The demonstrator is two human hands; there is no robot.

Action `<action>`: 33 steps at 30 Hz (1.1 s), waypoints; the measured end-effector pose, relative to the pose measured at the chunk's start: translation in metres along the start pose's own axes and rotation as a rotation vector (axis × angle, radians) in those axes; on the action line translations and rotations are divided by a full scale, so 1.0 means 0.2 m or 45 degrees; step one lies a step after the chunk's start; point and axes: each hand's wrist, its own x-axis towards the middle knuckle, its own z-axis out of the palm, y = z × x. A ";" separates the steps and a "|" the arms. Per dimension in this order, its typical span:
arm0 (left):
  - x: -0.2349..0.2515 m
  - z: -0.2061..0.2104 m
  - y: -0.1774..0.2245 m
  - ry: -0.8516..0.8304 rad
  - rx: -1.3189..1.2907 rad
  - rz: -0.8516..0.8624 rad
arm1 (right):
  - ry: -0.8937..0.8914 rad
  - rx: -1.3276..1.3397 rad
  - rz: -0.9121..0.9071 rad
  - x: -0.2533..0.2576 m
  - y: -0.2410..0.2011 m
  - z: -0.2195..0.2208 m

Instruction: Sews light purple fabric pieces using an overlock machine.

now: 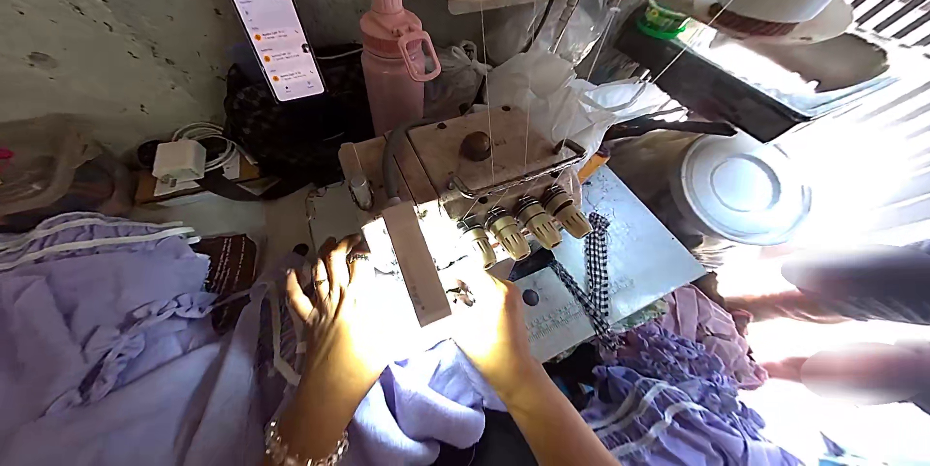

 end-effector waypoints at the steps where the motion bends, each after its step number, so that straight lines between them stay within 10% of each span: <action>1: 0.00 0.00 0.00 -0.005 -0.004 0.000 | 0.000 -0.002 0.001 0.00 0.00 0.00; 33: 0.26 0.00 -0.25 -0.279 -0.371 0.036 | -0.057 -0.125 0.010 0.03 -0.02 -0.01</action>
